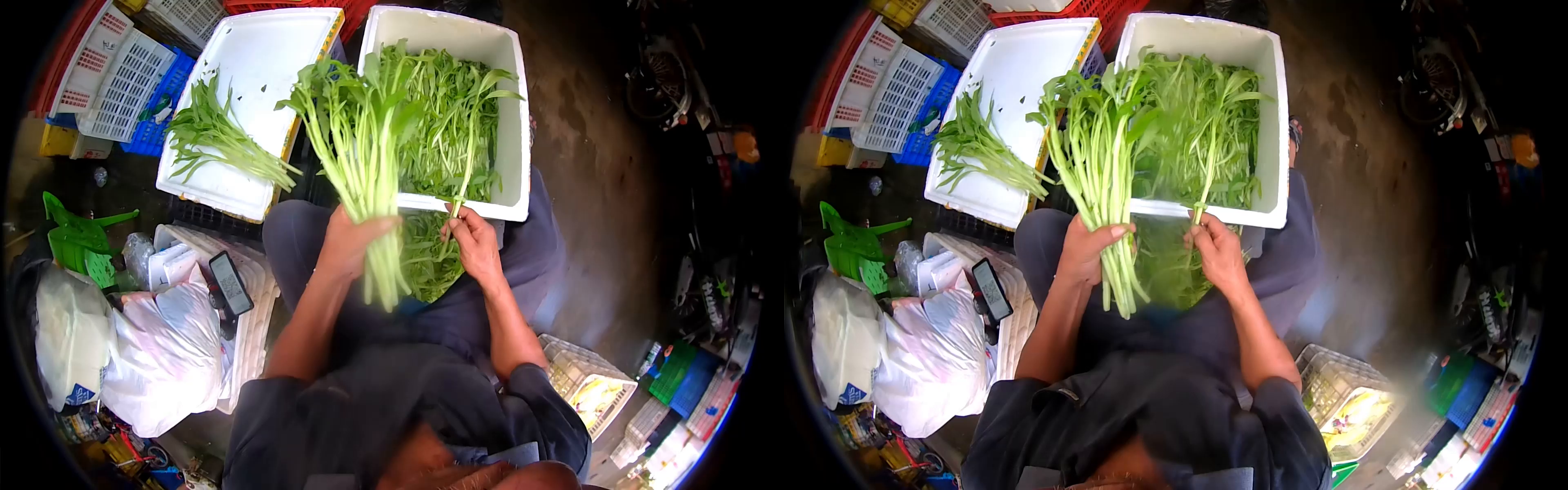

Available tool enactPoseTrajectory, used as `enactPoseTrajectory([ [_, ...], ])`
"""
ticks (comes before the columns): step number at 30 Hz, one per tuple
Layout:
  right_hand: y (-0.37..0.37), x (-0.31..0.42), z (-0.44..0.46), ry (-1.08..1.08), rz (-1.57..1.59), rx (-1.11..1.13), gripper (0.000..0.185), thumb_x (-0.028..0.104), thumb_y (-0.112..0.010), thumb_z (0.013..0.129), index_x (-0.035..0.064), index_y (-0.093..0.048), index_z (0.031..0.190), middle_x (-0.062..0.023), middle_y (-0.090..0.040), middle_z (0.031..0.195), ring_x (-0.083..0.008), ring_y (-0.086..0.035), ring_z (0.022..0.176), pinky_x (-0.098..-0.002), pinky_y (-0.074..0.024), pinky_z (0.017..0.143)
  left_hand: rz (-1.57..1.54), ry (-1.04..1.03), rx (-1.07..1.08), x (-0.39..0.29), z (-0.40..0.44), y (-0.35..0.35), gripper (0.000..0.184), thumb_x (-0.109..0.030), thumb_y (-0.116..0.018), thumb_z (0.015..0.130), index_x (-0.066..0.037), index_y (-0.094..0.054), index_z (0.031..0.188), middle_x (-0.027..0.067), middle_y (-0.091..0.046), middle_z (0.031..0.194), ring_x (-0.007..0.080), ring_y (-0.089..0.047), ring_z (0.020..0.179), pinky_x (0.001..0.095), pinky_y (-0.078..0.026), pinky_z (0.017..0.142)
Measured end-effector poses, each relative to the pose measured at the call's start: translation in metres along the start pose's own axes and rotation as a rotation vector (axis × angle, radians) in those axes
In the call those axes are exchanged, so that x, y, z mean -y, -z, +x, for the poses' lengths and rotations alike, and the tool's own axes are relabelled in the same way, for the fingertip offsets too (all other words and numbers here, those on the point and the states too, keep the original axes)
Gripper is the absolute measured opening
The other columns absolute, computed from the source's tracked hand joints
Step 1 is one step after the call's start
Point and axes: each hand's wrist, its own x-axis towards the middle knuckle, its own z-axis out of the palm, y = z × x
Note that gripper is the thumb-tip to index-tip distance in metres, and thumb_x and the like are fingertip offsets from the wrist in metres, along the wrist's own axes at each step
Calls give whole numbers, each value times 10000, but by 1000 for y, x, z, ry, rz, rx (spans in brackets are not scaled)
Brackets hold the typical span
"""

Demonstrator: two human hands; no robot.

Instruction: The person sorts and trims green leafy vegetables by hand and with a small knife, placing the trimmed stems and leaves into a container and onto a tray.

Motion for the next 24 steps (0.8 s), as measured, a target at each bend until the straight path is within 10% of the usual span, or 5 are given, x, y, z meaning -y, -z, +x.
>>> enactPoseTrajectory([
  [21, -13, -1, -76, 33, -102, 153, 336, 115, -511, 1027, -2, -612, 1326, -10, -646, 845, -69, -531, 693, -232, -461, 642, -149, 27, 89, 51, 13, -6, 361, -63, -695, 864, 23, -625, 1208, 122, -697, 1069, 201, -660, 769, 330, -582, 674],
  [24, -14, -10, -77, -12, 21, 159, 331, 119, -552, 1024, -8, -614, 1324, -8, -665, 880, -53, -533, 711, -225, -465, 666, -238, 39, 151, 50, 13, -8, 339, -68, -698, 882, 35, -626, 1196, 133, -683, 1091, 306, -704, 967, 405, -613, 796],
])
